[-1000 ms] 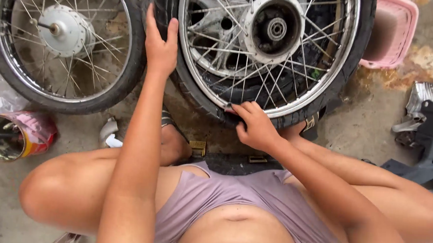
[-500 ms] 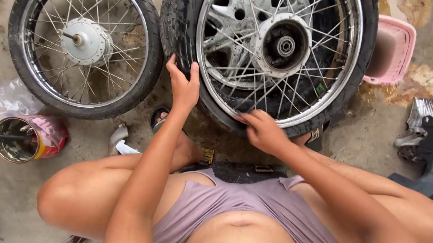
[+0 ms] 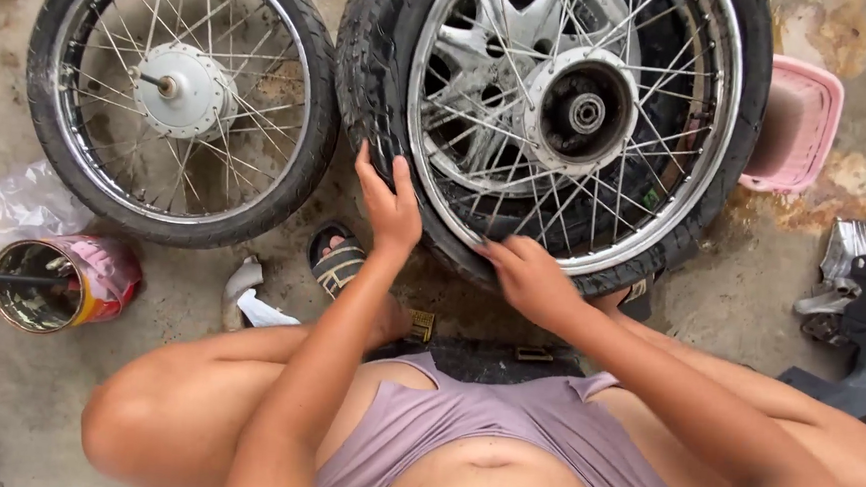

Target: The person sits on the floor and works on a motorcycle wheel, using a small tool to pry the tire bead away from the rim. They then dip a brush into a pink container and apply a liquid substance to the tire bead and rim area.

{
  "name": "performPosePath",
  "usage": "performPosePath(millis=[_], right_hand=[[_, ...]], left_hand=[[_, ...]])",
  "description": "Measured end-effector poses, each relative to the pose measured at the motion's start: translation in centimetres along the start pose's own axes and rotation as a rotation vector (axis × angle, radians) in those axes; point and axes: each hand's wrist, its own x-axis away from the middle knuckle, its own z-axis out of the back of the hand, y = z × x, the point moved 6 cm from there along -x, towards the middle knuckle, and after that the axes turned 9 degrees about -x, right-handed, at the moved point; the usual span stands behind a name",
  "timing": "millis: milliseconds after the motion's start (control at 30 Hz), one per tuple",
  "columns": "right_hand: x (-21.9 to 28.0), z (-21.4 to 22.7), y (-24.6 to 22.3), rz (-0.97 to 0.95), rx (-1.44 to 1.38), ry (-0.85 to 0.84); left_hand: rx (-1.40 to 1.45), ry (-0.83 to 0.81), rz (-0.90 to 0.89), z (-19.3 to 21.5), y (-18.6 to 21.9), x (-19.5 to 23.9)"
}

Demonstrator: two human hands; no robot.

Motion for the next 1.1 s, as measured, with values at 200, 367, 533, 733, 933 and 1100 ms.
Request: performPosePath(millis=[200, 367, 533, 733, 933, 1100], right_hand=[[-1.4, -1.8, -0.2, 0.055, 0.116, -0.002], [-5.3, -3.2, -0.3, -0.023, -0.014, 0.098], [3.2, 1.0, 2.6, -0.084, 0.095, -0.136], [-3.9, -3.4, 1.8, -0.046, -0.021, -0.097], [-6.4, -3.0, 0.7, -0.08, -0.209, 0.087], [-3.4, -1.5, 0.3, -0.031, -0.116, -0.091]], left_hand=[[-0.113, 0.197, -0.078, -0.5, -1.6, 1.9], [-0.07, 0.14, -0.017, -0.6, -3.7, 2.0], [-0.071, 0.081, -0.054, 1.8, -0.1, -5.4], [-0.131, -0.029, -0.153, 0.9, 2.1, -7.1], [-0.054, -0.145, -0.036, 0.8, 1.1, -5.8], [-0.022, -0.133, 0.046, 0.2, 0.4, -5.0]])
